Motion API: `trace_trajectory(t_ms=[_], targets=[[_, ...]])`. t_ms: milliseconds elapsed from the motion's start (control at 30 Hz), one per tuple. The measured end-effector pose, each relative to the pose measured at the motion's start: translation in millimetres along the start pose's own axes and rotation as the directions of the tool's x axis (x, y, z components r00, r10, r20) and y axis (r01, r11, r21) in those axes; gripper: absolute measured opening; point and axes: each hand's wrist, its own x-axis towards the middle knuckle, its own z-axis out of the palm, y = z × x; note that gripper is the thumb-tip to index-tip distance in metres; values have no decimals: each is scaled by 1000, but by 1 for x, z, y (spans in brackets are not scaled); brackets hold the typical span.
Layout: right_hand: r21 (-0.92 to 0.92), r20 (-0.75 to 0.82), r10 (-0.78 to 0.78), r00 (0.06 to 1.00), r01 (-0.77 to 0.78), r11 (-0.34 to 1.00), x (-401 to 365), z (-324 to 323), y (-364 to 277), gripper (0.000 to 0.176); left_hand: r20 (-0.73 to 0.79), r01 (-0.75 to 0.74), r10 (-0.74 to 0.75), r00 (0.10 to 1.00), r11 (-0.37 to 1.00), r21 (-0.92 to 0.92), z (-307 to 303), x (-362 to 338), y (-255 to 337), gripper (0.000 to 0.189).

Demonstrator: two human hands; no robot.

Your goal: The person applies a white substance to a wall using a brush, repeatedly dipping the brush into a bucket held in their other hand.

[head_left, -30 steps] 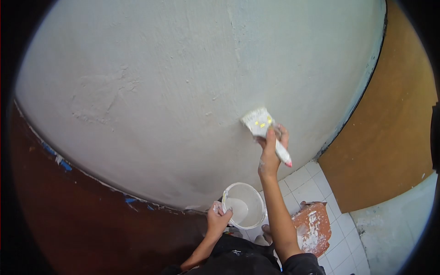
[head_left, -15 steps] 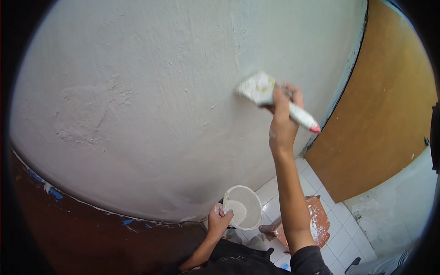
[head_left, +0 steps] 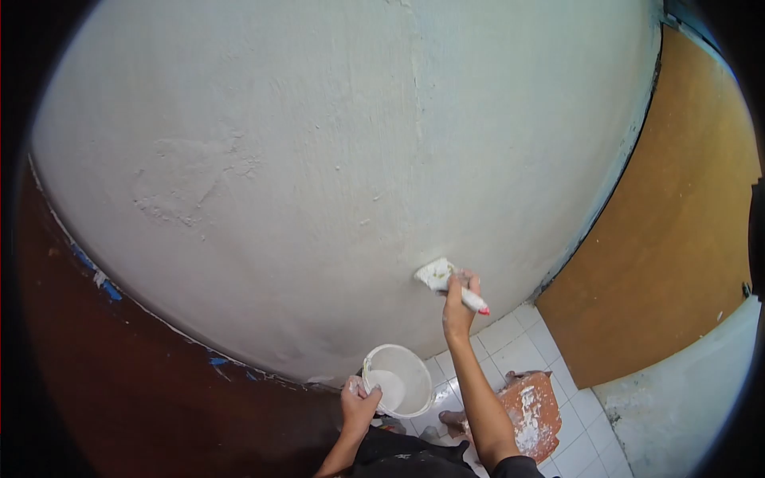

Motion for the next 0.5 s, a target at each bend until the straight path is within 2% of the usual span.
trace_trajectory(t_ms=[100,233,267,367,433,500], targets=[[-6,65,-140,988,140,990,24,34,-96,24,-70,-11,9,997,1000,-27,-3,-11,-6,33],[221,129,-425,896,392,893,56,74,-200,29,-128,-15,-1,992,992,-122,-4,-28,-1,33],[238,133,-441,888,403,884,60,78,-207,29,-135,-16,-2,991,991,-136,-4,-31,1,33],[235,120,-437,891,402,885,60,77,-197,30,-158,-13,-11,987,988,-151,-6,-45,2,32],[167,74,-396,915,380,910,54,60,-134,30,-172,-24,-1,985,990,-141,-5,-51,4,32],[144,31,-262,965,255,956,34,38,-69,28,-174,19,-45,984,989,-147,-5,-66,16,28]])
